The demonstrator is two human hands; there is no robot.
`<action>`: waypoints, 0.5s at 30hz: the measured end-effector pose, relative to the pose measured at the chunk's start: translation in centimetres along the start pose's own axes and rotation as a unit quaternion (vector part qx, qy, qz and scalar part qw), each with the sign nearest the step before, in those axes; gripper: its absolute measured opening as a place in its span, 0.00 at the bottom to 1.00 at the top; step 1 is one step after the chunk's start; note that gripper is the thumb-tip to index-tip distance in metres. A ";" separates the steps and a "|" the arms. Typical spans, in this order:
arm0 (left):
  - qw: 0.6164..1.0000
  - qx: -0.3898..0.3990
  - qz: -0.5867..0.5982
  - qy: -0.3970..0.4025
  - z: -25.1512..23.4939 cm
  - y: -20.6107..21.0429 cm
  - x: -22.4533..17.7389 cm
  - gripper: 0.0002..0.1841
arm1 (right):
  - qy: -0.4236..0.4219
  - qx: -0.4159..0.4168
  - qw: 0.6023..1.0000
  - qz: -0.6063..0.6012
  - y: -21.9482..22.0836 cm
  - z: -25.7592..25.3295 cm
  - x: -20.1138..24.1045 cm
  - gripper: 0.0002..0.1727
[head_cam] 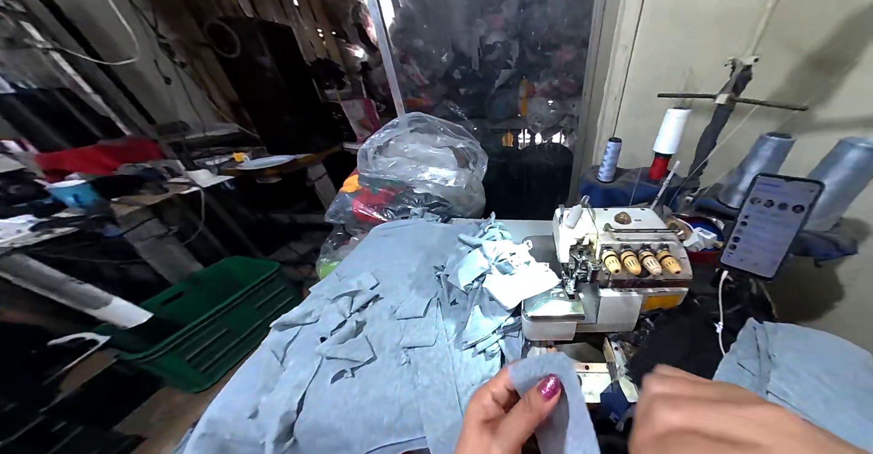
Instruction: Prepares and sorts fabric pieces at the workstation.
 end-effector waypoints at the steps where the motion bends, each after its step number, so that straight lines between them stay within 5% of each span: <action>1: 0.999 0.039 -0.013 0.030 -0.3 0.6 -0.6 0.11 | -0.002 -0.015 0.999 0.036 0.2 -0.3 -0.4 0.12; 6: 0.982 0.083 -0.074 0.154 -0.9 2.5 -1.9 0.09 | -0.006 -0.094 0.985 0.145 0.0 -0.8 -1.9 0.11; 15: 0.978 0.099 -0.045 0.179 -1.3 3.3 -1.8 0.08 | 0.078 -0.153 0.975 0.142 -0.4 -0.5 -4.1 0.12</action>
Point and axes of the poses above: each hand's wrist, its own z-axis away from the middle knuckle, its own y-axis out of the palm, x = y × z, the point moved 6 cm from there along -z, towards the middle knuckle, and after that the axes turned 4 degrees about -x, right-handed, at the moved point
